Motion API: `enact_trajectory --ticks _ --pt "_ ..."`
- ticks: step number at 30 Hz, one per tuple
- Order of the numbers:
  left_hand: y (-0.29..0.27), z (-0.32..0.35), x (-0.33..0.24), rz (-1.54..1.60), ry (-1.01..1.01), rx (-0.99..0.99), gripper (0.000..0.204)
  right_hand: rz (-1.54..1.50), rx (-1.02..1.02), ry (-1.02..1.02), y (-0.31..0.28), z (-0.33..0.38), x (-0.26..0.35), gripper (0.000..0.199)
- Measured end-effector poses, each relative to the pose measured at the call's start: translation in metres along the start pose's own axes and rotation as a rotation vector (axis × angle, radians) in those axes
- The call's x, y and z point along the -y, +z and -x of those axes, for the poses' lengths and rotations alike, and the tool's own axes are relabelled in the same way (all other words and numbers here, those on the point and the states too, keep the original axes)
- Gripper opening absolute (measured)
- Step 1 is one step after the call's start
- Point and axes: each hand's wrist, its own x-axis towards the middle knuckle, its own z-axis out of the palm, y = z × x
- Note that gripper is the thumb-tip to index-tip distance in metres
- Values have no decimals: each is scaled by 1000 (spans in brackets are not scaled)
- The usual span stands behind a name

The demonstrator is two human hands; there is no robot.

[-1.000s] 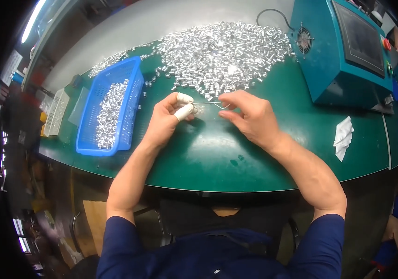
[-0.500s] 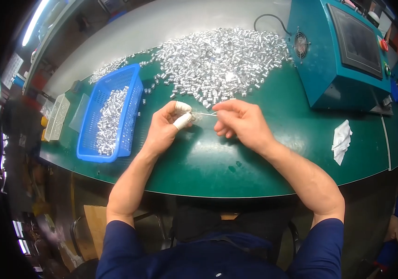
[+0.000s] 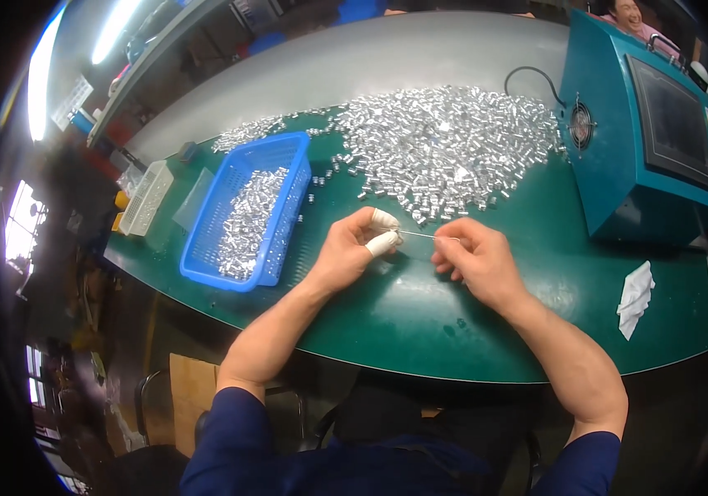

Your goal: The recorder strings small metallic hardware components onto a thin wire at a factory workstation.

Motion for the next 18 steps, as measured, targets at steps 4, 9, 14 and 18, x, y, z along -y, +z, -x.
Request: enact_trajectory --ticks 4,9,14,18 --pt "-8 -1 5 76 -48 -15 19 409 -173 -529 11 5 10 25" --pt "-5 -1 2 63 -8 4 18 580 -192 -636 3 4 4 12" --pt "-5 -3 11 13 60 5 18 60 -92 -92 3 4 11 20" --pt "-6 -1 9 -92 64 -4 18 -105 -19 72 0 2 17 25"
